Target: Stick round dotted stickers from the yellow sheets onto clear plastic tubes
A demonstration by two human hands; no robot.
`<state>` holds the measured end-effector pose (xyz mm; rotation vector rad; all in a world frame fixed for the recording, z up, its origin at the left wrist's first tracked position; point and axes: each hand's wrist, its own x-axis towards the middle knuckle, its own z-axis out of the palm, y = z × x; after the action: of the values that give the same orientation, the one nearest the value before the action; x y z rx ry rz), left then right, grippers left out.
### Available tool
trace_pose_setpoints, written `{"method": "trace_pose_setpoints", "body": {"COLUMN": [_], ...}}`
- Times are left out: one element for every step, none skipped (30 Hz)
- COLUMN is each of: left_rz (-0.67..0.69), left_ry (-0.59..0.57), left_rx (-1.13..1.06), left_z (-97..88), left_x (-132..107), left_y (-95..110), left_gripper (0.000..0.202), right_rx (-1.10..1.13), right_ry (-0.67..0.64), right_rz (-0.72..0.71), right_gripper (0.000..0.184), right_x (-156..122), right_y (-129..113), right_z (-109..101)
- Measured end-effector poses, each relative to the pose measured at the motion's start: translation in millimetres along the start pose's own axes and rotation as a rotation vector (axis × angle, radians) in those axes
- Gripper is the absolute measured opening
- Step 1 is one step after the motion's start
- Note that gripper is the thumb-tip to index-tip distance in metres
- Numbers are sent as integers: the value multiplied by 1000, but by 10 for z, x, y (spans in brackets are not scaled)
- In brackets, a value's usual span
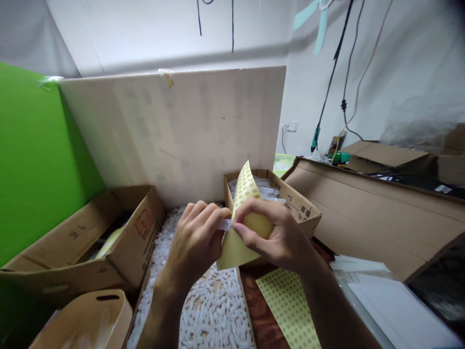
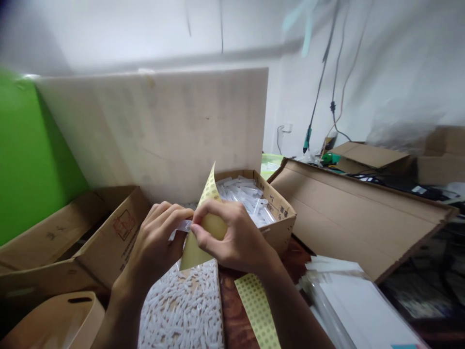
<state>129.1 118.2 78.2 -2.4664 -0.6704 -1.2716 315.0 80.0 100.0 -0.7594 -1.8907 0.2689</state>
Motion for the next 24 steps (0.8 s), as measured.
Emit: {"method": "trace_pose_setpoints", "body": {"left_rz": [-3,-4,-4,-1,3,7,11,13,12,11,9,8,6,4,2,0,-3,-3,-4,-6,-14,-28,-46,-70], "left_ry": [0,-1,-1,1,3,4,8,11,14,18,24,31,39,47,54,56,56,58,61,68,79,97,118,140], "left_rx": [2,3,3,2,3,5,8,11,12,12,10,3,-8,-22,-37,-51,-62,-71,-80,-94,-113,-137,-160,-178], "left_z": [-2,-4,-7,-8,-9,-8,-5,-2,1,2,1,-2,-7,-14,-21,-26,-28,-25,-17,-5,10,26,41,50], "left_x": [0,-1,0,1,4,6,9,11,12,13,13,11,9,7,5,4,3,4,5,6,6,5,2,-2], "left_y": [3,7,10,13,16,18,19,22,25,30,37,46,57,69,80,89,96,99,99,96,90,84,79,74], "left_gripper": [12,12,11,11,10,10,10,10,10,10,10,11,11,13,14,15,15,16,15,15,15,15,16,16], "right_rx": [0,3,8,16,23,29,31,31,29,28,28,29,35,45,59,76,93,109,124,140,160,182,203,218], "right_ry": [1,1,2,1,1,0,0,-1,0,0,1,2,2,1,-1,-4,-7,-9,-11,-15,-19,-22,-24,-21], "right_rz": [-3,-5,-6,-7,-10,-13,-14,-10,-4,5,15,25,32,38,47,58,70,83,99,116,134,156,175,186], "right_gripper": [6,6,6,6,6,6,7,7,7,7,7,8,9,10,11,12,12,13,13,13,14,15,16,17], "right_x": [0,-1,-1,-2,-3,-4,-4,-4,-4,-4,-4,-4,-5,-6,-8,-9,-11,-12,-13,-14,-14,-14,-13,-12], "right_y": [1,2,5,8,11,13,13,12,8,2,-5,-13,-21,-27,-32,-34,-34,-34,-32,-29,-26,-23,-18,-13], "right_z": [1,2,4,6,8,10,11,11,10,6,-1,-9,-20,-31,-42,-53,-61,-68,-73,-78,-81,-85,-89,-93]}}
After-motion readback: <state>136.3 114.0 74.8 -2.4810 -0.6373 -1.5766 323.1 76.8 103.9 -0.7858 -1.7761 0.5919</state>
